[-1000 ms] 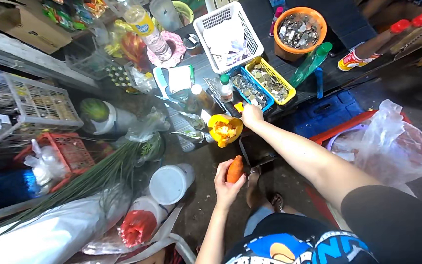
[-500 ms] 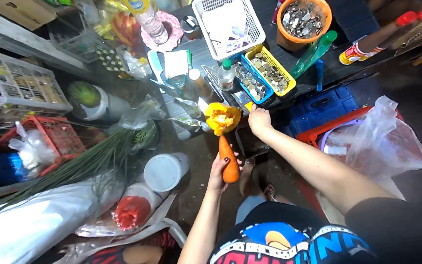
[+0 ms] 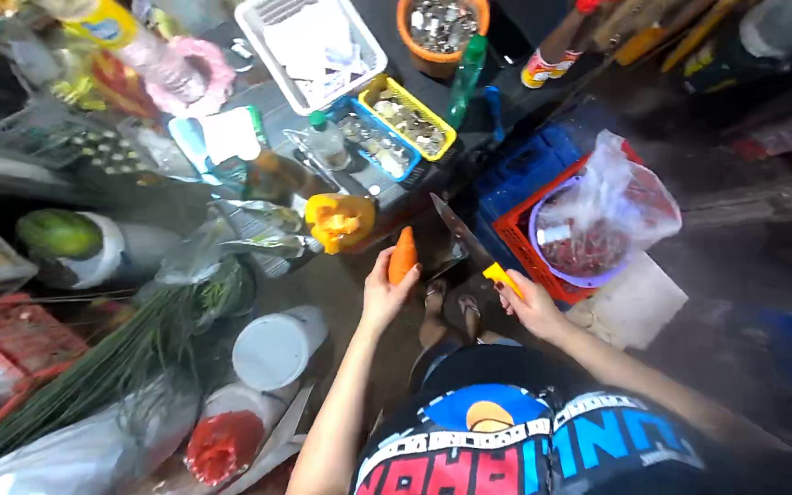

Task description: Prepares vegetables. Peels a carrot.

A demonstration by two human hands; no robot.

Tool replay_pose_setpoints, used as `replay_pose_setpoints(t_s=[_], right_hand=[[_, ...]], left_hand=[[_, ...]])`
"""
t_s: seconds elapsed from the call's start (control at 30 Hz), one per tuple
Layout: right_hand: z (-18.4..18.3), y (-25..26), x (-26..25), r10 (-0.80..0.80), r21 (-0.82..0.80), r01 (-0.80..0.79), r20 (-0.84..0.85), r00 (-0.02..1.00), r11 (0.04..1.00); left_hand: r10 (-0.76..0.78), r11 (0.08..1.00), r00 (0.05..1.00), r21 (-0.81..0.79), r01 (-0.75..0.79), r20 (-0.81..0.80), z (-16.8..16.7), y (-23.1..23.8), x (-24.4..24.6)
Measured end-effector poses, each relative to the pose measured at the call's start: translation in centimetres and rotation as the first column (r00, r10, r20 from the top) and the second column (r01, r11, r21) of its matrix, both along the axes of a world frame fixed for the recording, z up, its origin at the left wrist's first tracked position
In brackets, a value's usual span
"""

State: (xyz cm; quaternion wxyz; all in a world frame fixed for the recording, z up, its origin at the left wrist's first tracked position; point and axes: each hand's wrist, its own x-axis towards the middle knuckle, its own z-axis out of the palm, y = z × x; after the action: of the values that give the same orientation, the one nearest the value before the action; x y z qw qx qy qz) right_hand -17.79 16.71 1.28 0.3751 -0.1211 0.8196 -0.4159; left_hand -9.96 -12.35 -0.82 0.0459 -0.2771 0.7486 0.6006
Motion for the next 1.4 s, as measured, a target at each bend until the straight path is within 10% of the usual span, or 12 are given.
replay_pose_setpoints(t_s=[0.2,0.5,0.93,1.13,1.4], right_hand=[[3.2,5.0,2.7,0.100,-0.005,-0.109,-0.351,0.931,0.994],[6.0,-2.4,3.0,0.502,0.044,-0.686,-0.716,0.485,0.726],[13.6,-35.3,22.1,0.659,0.046,-0.959,-0.735,0.156,0.279],[14.4,-50.3,35.7,0.773,0.131,-0.969,-0.629,0.083,0.211],[14.8,-61.9,45.6,0.254,-0.237,-0.964,-0.932,0.260,0.118]], left_hand=[[0.133,0.982,0.991,-0.136,-0.128,0.027,3.3,6.0,-1.2],[0.534,0.827,0.845,-0.192,-0.528,-0.024,8.8,5.6,12.2],[0.883,0.197,0.450,-0.766,-0.612,-0.133,17.9,-13.6,40.6],[0.922,0.147,0.379,-0.841,-0.521,-0.074,19.9,-25.4,50.6],[0.950,0.189,0.312,-0.853,-0.487,0.033,22.1,-36.4,59.4]])
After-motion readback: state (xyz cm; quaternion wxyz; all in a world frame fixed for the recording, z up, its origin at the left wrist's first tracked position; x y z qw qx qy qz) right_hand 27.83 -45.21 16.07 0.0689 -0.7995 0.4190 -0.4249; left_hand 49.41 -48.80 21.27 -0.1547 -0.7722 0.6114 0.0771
